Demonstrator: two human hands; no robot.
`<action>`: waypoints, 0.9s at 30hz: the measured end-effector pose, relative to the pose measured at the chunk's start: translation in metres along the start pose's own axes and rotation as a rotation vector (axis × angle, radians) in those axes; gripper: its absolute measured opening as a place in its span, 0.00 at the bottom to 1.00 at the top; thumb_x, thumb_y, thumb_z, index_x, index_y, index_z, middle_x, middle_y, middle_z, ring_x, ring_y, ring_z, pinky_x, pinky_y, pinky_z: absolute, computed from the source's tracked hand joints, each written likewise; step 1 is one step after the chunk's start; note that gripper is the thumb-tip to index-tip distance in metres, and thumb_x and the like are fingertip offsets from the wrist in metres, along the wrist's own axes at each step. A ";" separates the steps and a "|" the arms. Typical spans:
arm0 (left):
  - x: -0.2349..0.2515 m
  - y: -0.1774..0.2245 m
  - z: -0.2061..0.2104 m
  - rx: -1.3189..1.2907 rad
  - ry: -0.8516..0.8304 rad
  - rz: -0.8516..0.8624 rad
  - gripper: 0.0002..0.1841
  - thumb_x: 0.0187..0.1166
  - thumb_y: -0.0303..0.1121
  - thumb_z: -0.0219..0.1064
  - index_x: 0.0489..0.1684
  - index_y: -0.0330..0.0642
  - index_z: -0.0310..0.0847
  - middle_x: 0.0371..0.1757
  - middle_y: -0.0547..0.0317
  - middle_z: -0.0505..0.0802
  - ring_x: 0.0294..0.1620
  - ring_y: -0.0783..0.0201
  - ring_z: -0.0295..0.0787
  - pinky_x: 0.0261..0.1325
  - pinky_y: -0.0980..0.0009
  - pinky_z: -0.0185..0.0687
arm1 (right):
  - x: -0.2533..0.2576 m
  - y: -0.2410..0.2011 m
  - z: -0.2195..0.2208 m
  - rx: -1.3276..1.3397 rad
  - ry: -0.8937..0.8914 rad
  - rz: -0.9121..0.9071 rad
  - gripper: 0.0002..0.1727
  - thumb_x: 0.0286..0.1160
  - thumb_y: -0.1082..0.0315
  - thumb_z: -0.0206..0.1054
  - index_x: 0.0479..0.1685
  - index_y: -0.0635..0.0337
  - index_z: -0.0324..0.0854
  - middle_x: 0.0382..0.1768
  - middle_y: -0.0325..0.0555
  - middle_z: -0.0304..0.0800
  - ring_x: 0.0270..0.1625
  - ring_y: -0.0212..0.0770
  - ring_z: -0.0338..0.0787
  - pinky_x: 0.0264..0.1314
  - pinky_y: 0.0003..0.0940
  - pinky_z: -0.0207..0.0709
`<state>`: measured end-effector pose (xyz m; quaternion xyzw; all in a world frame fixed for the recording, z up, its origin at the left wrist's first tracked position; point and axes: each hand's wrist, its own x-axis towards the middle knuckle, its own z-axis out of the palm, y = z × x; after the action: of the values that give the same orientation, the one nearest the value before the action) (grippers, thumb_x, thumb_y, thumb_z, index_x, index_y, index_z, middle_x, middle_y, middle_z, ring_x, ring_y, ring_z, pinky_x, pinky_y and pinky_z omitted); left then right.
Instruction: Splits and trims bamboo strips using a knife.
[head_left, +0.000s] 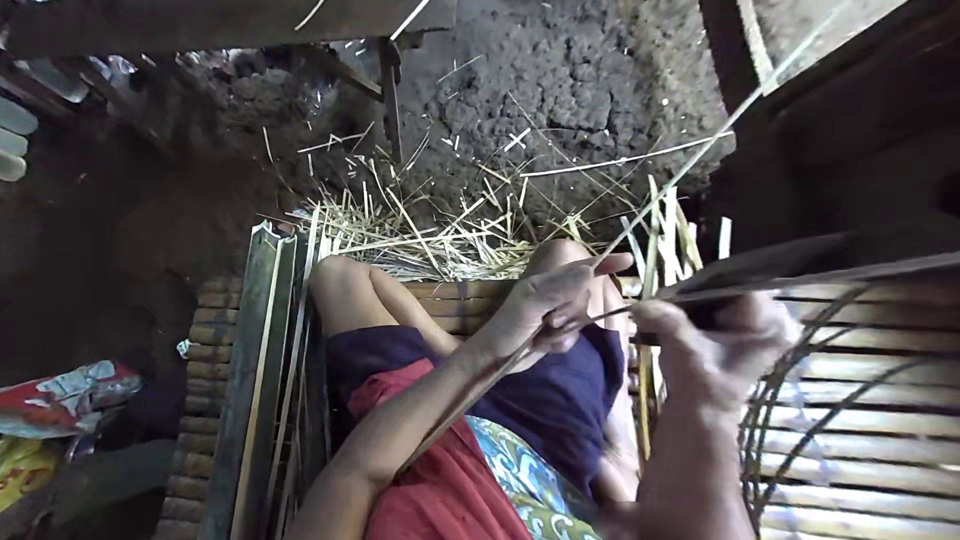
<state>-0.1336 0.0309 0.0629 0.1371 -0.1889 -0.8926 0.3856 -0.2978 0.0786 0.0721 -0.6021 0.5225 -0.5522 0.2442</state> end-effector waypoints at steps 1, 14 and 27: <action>0.000 0.000 -0.002 0.008 0.015 0.024 0.16 0.91 0.33 0.42 0.58 0.46 0.79 0.13 0.77 0.73 0.09 0.83 0.65 0.14 0.88 0.62 | 0.005 -0.001 -0.004 -0.025 0.015 -0.003 0.14 0.67 0.51 0.79 0.48 0.34 0.82 0.38 0.09 0.89 0.37 0.13 0.88 0.41 0.17 0.85; -0.017 0.002 -0.007 -0.017 0.049 0.020 0.15 0.91 0.30 0.44 0.63 0.43 0.76 0.13 0.75 0.70 0.07 0.82 0.59 0.10 0.87 0.55 | 0.010 -0.008 -0.007 -0.004 -0.036 0.075 0.12 0.68 0.49 0.77 0.46 0.28 0.81 0.34 0.10 0.89 0.30 0.15 0.86 0.30 0.17 0.83; -0.023 0.005 -0.012 -0.006 0.073 0.037 0.18 0.91 0.33 0.43 0.69 0.43 0.74 0.12 0.74 0.70 0.06 0.81 0.59 0.10 0.87 0.56 | -0.006 -0.006 0.008 0.016 -0.128 0.075 0.09 0.70 0.49 0.77 0.44 0.26 0.84 0.34 0.09 0.90 0.31 0.14 0.86 0.32 0.15 0.82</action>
<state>-0.1108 0.0424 0.0568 0.1648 -0.1744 -0.8804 0.4091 -0.2870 0.0835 0.0727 -0.6143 0.5235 -0.5070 0.3024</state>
